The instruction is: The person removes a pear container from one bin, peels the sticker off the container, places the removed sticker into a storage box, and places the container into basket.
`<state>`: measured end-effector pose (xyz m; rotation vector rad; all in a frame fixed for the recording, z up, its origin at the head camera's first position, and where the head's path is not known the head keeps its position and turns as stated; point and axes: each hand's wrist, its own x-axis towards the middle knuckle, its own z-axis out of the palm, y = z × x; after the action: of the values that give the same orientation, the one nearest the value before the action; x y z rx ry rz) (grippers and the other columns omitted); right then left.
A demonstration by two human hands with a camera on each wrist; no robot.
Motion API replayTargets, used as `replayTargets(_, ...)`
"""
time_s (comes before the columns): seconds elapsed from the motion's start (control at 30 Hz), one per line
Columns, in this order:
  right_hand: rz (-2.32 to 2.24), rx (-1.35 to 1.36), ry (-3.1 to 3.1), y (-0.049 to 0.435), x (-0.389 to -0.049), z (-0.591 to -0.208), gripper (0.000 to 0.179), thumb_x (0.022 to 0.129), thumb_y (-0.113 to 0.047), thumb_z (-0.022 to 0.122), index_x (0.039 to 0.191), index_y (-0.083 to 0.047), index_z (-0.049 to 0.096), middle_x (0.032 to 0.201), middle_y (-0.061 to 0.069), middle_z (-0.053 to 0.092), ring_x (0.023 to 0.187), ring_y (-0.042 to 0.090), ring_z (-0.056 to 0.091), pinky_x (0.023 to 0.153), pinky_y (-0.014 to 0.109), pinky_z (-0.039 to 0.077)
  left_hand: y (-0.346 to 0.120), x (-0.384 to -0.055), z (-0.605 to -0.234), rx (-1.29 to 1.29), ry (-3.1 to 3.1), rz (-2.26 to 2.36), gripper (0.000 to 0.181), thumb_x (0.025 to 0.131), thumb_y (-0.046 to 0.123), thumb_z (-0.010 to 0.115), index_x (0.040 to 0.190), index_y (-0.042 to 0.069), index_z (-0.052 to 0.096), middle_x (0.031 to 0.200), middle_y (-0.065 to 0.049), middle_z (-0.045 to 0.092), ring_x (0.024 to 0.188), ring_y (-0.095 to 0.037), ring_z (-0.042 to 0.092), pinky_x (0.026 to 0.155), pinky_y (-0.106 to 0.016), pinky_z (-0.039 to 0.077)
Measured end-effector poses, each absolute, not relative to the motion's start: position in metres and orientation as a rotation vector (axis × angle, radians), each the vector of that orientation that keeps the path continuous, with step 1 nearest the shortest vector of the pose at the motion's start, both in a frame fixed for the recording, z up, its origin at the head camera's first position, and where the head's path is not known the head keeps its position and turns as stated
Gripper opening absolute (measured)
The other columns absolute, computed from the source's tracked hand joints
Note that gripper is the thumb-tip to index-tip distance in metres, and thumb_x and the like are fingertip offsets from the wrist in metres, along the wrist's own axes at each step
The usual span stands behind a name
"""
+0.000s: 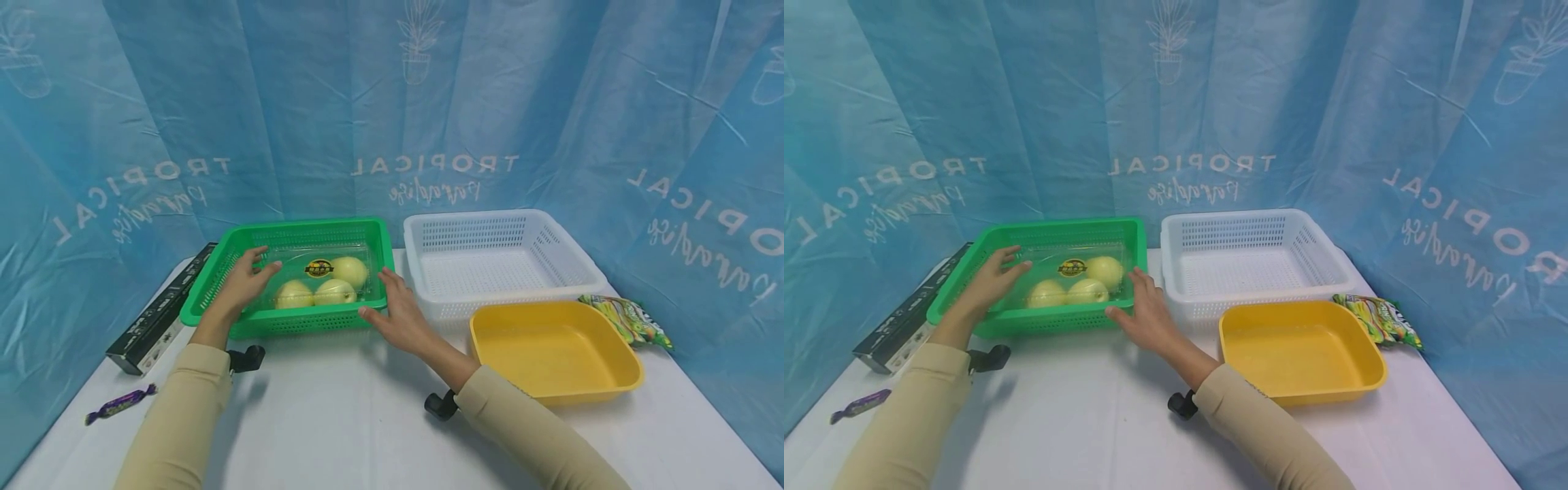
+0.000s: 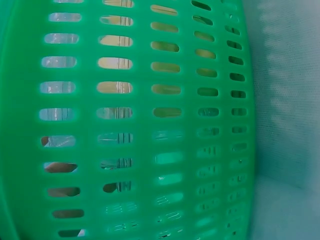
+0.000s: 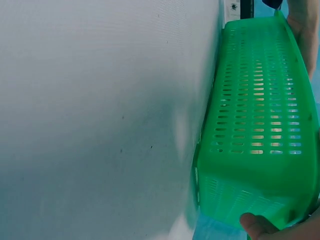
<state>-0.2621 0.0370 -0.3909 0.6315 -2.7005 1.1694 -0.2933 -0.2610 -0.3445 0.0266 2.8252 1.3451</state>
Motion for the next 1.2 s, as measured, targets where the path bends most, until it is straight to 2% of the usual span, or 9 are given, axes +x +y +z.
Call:
replayTargets(0.6, 1.278, 0.599, -2.686, 0.034, -0.269, -0.392, 0.078, 0.092, -0.045, 0.055, 0.149, -0.005, 0.021, 0.158, 0.006, 0.015, 0.142, 0.036, 0.024, 0.111, 0.054, 0.029, -0.266, -0.304, -0.349, -0.009, 2.760, 1.353, 0.084, 0.092, 0.062, 0.037, 0.153, 0.016, 0.002, 0.158, -0.023, 0.001, 0.142, -0.048, 0.013, 0.106, -0.066, 0.025)
replayTargets(0.97, 1.302, 0.602, -2.676, 0.033, -0.273, -0.393, 0.079, 0.092, -0.045, 0.056, 0.149, -0.005, 0.020, 0.158, 0.008, 0.014, 0.144, 0.034, 0.022, 0.112, 0.054, 0.028, -0.268, -0.307, -0.348, 0.009, 2.726, 1.335, 0.079, 0.096, 0.054, 0.038, 0.153, 0.014, 0.000, 0.156, -0.028, 0.002, 0.140, -0.051, 0.013, 0.106, -0.066, 0.026)
replayTargets(1.2, 1.286, 0.594, -2.695, 0.033, -0.274, -0.393, 0.079, 0.093, -0.046, 0.054, 0.150, -0.006, 0.018, 0.159, 0.007, 0.011, 0.144, 0.035, 0.021, 0.112, 0.055, 0.028, -0.268, -0.310, -0.348, 0.027, 2.687, 1.334, 0.075, 0.098, 0.048, 0.039, 0.153, 0.013, 0.001, 0.155, -0.029, 0.004, 0.137, -0.052, 0.019, 0.104, -0.065, 0.030)
